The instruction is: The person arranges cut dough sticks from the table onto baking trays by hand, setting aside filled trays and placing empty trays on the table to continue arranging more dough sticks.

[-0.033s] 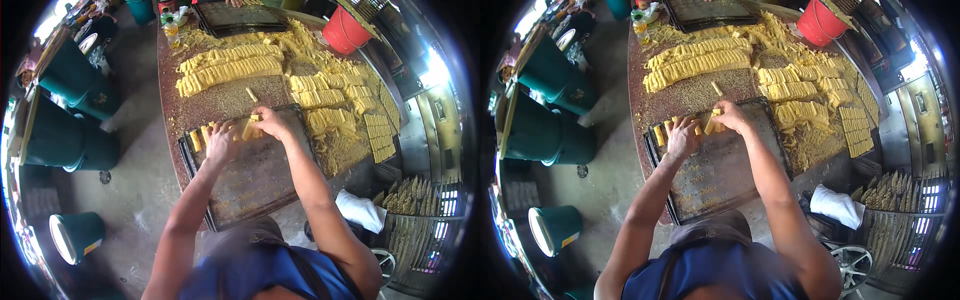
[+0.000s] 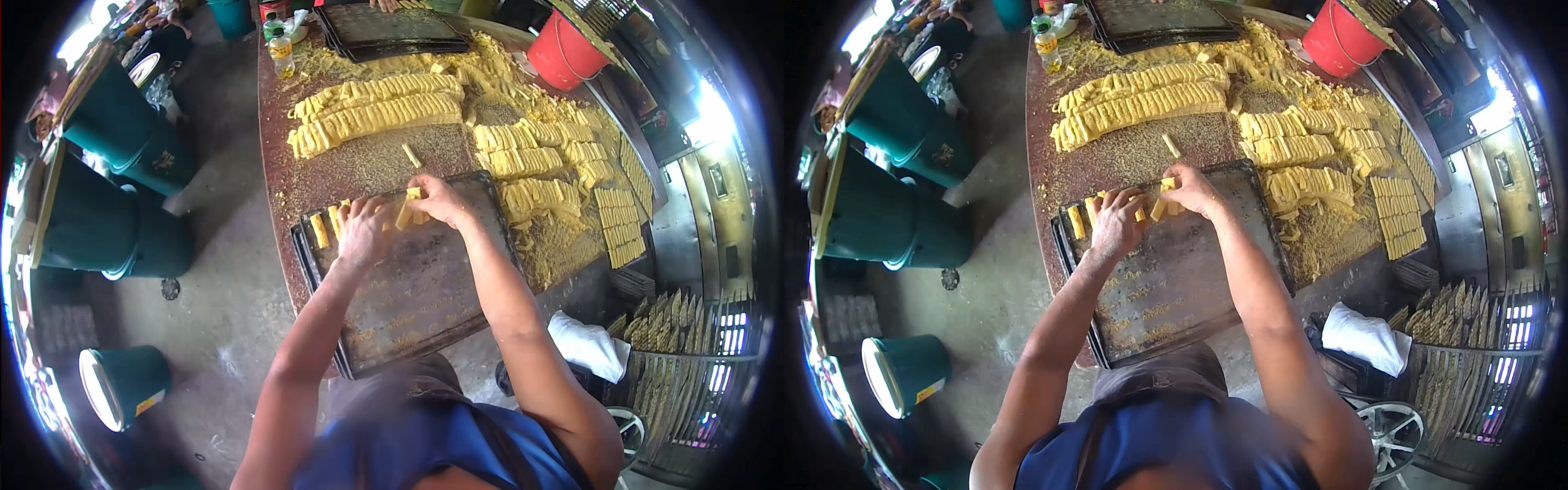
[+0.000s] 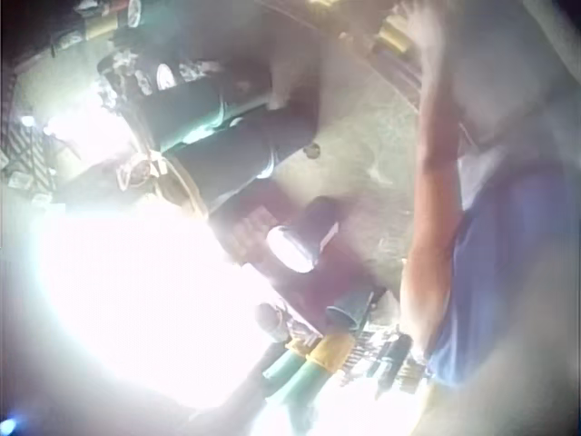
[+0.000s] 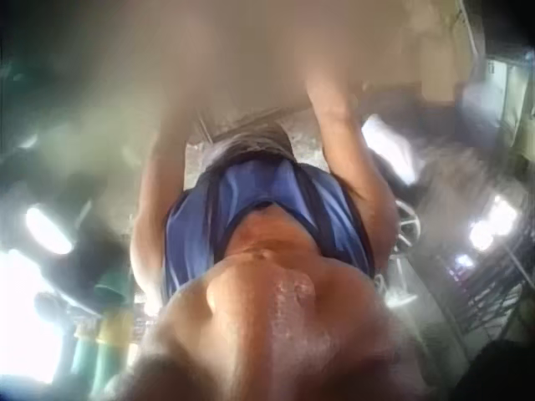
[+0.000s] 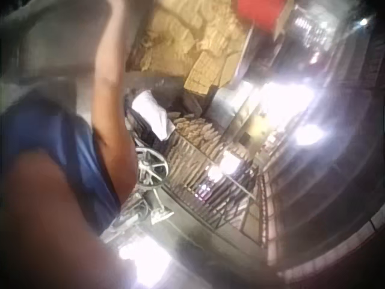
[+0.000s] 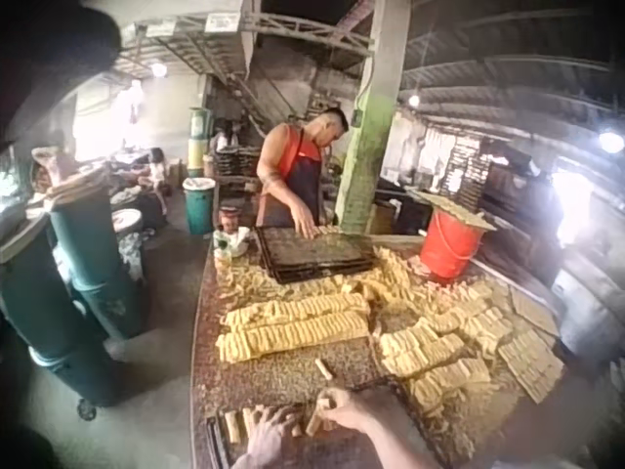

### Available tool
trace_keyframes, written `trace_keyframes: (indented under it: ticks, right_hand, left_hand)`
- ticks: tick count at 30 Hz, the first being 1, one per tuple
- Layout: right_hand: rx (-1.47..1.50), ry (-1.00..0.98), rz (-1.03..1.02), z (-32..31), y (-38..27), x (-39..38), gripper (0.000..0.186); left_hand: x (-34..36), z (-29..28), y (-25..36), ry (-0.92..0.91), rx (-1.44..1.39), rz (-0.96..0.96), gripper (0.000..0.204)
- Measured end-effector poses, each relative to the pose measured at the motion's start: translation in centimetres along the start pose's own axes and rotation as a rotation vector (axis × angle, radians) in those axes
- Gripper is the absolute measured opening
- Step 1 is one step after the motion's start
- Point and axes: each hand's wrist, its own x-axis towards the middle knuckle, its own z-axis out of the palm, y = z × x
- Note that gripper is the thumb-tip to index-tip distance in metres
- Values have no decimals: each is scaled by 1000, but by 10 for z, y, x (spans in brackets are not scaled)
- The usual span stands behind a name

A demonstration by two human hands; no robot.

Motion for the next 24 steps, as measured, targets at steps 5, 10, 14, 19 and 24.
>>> trace_keyframes:
  ticks: [5,10,14,19,24]
  right_hand:
    - [-90,-67,74,-23,0,8,42]
    - [-218,-24,-2,-17,-2,14,50]
    - [-220,131,-281,1,10,22,49]
    - [-380,173,-271,11,9,19,45]
    - [-327,111,-172,-8,19,20,48]
  left_hand:
    - [20,3,3,-148,57,108,57]
    - [36,-2,22,-413,166,34,57]
    - [23,12,29,-196,242,-25,54]
    - [19,10,41,-117,270,-186,58]
    - [29,19,52,-64,231,-111,56]
